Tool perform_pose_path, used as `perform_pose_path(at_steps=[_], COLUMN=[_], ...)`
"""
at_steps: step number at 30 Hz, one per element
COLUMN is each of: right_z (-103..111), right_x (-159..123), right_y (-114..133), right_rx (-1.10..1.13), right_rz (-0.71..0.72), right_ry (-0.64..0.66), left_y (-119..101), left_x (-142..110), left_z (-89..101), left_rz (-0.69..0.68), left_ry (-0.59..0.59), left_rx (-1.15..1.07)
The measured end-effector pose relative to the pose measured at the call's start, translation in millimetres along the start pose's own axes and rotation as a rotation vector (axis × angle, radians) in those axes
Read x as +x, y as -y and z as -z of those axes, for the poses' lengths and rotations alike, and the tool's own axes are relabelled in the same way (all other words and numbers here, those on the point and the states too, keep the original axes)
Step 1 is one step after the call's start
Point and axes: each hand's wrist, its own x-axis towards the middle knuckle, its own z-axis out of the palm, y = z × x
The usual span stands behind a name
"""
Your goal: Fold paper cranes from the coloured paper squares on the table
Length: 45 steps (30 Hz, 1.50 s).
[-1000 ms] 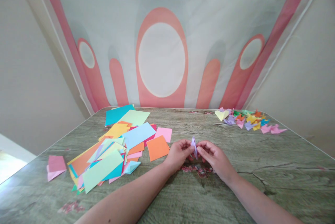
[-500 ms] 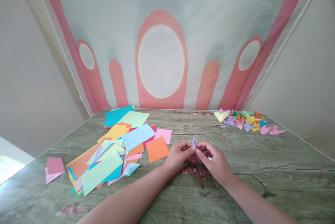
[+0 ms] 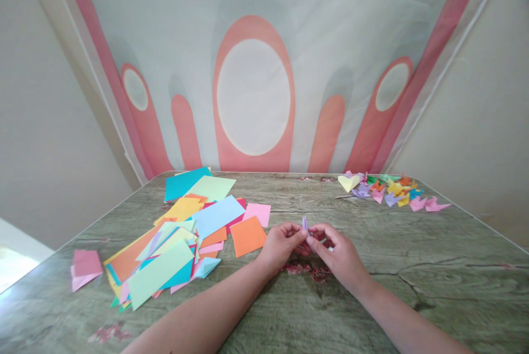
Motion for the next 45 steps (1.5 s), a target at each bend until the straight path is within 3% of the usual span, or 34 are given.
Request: perform_pose_path(at_steps=[19, 35, 45], right_z=[-2.5, -1.6, -2.0], right_x=[-0.2, 6.2, 4.6], right_y=[-0.9, -8.6, -7.0], right_rx=[-0.053, 0.158, 0.124], right_rz=[-0.021, -0.158, -0.167], right_ry=[-0.08, 0.009, 0.068], left_y=[4.7, -3.1, 5.9], left_x=[-3.9, -2.4, 1.1], left_z=[-4.1, -1.9, 0.7], left_rz=[-0.137, -0.121, -0.125], left_ry=[-0.102, -0.123, -0.15], left_rx=[0.235, 0.224, 0.272])
